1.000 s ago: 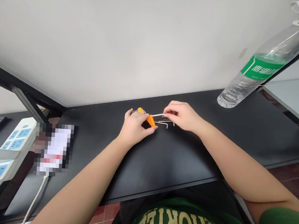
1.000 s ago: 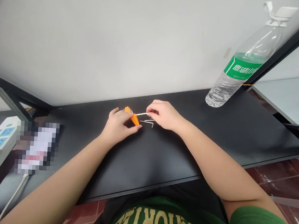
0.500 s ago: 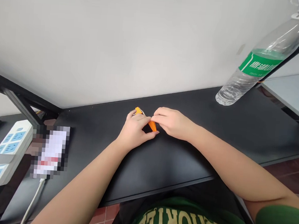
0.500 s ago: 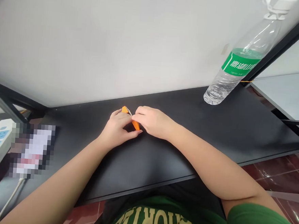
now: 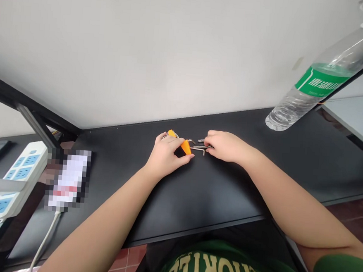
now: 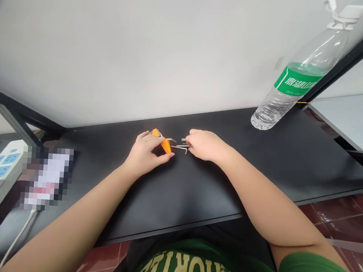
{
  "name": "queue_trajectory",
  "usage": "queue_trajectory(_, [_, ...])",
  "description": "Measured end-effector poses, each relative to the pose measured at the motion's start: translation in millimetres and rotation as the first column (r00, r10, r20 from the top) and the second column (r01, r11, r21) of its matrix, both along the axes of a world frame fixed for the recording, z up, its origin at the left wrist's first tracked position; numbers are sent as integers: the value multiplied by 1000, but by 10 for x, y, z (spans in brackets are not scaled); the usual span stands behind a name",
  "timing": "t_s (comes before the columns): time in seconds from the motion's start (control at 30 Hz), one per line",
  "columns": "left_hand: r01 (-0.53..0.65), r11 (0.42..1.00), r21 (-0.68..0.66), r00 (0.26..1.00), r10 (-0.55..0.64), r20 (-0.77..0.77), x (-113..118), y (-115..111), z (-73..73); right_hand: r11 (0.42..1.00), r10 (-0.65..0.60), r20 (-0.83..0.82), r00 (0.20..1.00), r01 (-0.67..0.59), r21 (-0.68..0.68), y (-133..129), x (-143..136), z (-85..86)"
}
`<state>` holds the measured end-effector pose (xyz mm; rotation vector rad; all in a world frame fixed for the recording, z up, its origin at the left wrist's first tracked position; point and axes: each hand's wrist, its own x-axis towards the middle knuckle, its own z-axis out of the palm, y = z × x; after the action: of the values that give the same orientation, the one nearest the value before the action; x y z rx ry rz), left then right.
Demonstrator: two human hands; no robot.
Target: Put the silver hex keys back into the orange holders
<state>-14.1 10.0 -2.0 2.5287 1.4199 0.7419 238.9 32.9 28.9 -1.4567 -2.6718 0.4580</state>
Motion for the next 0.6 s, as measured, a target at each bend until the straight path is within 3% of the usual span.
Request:
queue_trajectory(0.3, [-16, 1000, -20, 1000, 16, -8, -5, 20, -17, 999, -49, 127, 991, 48, 14, -69, -105, 15])
queue_trajectory(0.4, [-42, 999, -27, 999, 42, -3, -5, 30, -17, 997, -74, 2, 997, 74, 28, -52, -66, 42])
queue_trajectory(0.6, [-83, 996, -46, 996, 84, 11, 1, 39, -9, 996, 48, -356, 933, -16, 91, -55, -52, 38])
